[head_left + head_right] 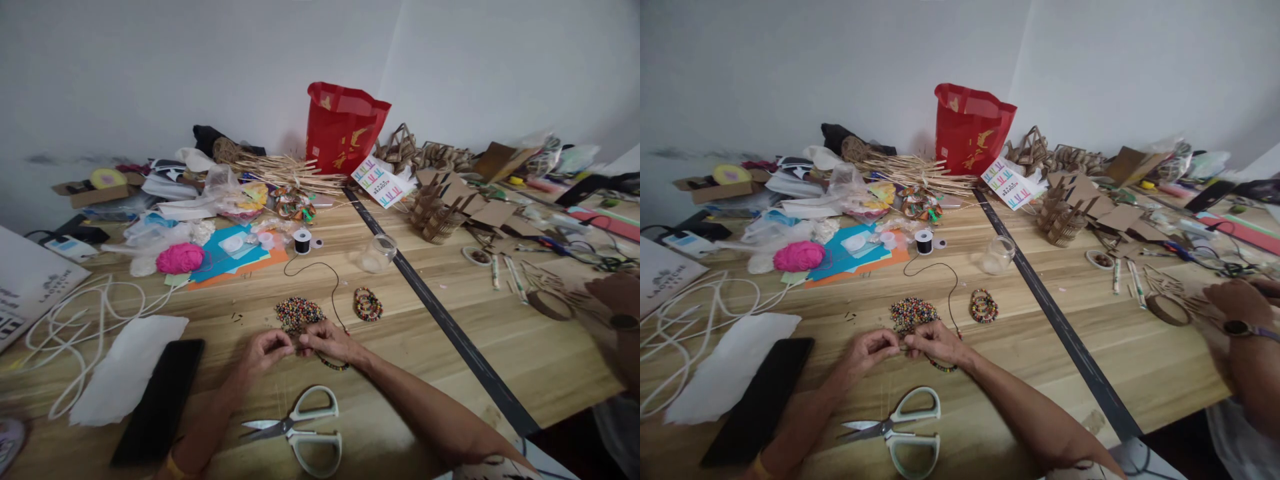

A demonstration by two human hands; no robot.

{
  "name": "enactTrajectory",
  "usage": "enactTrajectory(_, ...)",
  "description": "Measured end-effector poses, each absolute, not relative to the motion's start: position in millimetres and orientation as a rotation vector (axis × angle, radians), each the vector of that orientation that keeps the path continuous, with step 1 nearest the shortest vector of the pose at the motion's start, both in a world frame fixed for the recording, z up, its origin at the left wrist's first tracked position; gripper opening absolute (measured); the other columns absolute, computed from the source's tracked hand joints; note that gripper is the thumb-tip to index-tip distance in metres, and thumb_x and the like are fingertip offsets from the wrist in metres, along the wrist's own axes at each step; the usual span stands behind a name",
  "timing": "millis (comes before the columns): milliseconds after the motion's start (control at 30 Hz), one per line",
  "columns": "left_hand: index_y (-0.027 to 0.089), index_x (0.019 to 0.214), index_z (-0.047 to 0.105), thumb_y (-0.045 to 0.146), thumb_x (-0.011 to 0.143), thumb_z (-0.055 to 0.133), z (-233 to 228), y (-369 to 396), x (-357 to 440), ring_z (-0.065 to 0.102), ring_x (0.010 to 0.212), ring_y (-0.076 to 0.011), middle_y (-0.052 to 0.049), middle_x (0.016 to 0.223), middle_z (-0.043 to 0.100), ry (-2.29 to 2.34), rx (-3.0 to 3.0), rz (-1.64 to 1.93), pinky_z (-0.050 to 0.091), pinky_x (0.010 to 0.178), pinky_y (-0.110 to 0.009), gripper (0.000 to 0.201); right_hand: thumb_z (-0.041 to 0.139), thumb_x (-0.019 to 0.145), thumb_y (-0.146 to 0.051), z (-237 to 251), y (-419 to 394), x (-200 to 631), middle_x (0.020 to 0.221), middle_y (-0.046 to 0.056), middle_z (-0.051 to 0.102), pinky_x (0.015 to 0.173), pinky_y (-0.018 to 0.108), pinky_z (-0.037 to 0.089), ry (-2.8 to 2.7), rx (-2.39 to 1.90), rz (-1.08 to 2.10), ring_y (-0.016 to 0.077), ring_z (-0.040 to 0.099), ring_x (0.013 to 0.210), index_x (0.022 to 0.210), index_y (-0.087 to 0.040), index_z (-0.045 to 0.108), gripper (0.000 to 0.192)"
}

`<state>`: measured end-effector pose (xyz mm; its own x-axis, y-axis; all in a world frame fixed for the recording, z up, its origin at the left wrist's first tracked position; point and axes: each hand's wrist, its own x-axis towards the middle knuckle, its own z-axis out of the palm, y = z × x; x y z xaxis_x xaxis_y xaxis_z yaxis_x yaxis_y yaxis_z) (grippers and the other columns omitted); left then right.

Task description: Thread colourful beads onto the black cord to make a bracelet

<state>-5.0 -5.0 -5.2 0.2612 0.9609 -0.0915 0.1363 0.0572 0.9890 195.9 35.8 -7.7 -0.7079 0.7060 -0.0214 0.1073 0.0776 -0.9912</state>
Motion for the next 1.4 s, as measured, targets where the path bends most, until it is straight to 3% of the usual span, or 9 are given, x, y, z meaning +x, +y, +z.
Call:
enactTrajectory(133, 0.015, 0.066, 0.061, 0.033, 0.068, 0.071, -4.2, -6.0, -5.9, 0.054, 0.065, -0.0152, -0.001, 0.066, 0.06, 1.095, 1.357, 0.907, 0.042, 0.064, -0.025, 0.021, 0.051, 0.082, -0.063, -7.2, 35.7, 196.9, 0.049, -0.003, 0.05, 0.043, 0.018, 0.027, -1.882, -0.826, 1.678, 0.0058, 0.037, 0.044, 0.065, -0.011, 0.065, 0.056)
enactTrajectory(267, 0.014, 0.066, 0.062, 0.032, 0.069, 0.07, -2.5, -6.7, -6.6, 0.055, 0.066, -0.0153, -0.002, 0.067, 0.061, 1.076, 1.354, 0.905, 0.042, 0.065, -0.025, 0.02, 0.055, 0.082, -0.059, -6.4, 35.2, 196.3, 0.054, -0.002, 0.052, 0.045, 0.018, 0.026, -1.851, -0.782, 1.683, 0.0057, 0.038, 0.046, 0.065, -0.011, 0.063, 0.051)
enactTrajectory(633, 0.015, 0.066, 0.062, 0.029, 0.069, 0.066, -3.2, -5.6, -2.3, 0.053, 0.063, -0.0144, -0.001, 0.063, 0.06, 1.2, 1.44, 0.883, 0.041, 0.06, -0.023, 0.015, 0.071, 0.071, -0.049, -5.5, 33.7, 192.8, 0.068, -0.001, 0.059, 0.056, 0.02, 0.037, -1.721, -0.634, 1.839, 0.0082, 0.048, 0.058, 0.076, -0.013, 0.062, 0.038)
enactTrajectory(867, 0.015, 0.066, 0.063, 0.027, 0.07, 0.063, -7.8, -4.7, -2.2, 0.053, 0.059, -0.0143, -0.001, 0.061, 0.059, 1.242, 1.526, 0.873, 0.041, 0.057, -0.023, 0.013, 0.067, 0.075, -0.05, -9.6, 35.3, 193.0, 0.065, -0.001, 0.056, 0.056, 0.02, 0.037, -1.78, -0.667, 1.755, 0.0086, 0.046, 0.058, 0.074, -0.013, 0.062, 0.038)
enactTrajectory(1200, 0.015, 0.071, 0.067, 0.032, 0.075, 0.061, 1.3, -6.6, 0.4, 0.06, 0.07, -0.018, -0.004, 0.071, 0.068, 1.296, 1.476, 0.891, 0.046, 0.067, -0.026, 0.019, 0.065, 0.077, -0.05, -4.2, 34.2, 192.9, 0.064, -0.001, 0.056, 0.053, 0.019, 0.037, -1.775, -0.699, 1.778, 0.0076, 0.046, 0.054, 0.075, -0.013, 0.06, 0.038)
enactTrajectory(1400, 0.015, 0.071, 0.069, 0.025, 0.069, 0.067, -2.2, -6.6, -0.8, 0.06, 0.067, -0.0171, -0.004, 0.069, 0.068, 1.264, 1.537, 0.851, 0.046, 0.063, -0.025, 0.011, 0.065, 0.076, -0.052, -6.6, 34.6, 192.6, 0.062, -0.002, 0.053, 0.05, 0.018, 0.035, -1.758, -0.699, 1.79, 0.0065, 0.044, 0.052, 0.074, -0.013, 0.06, 0.039)
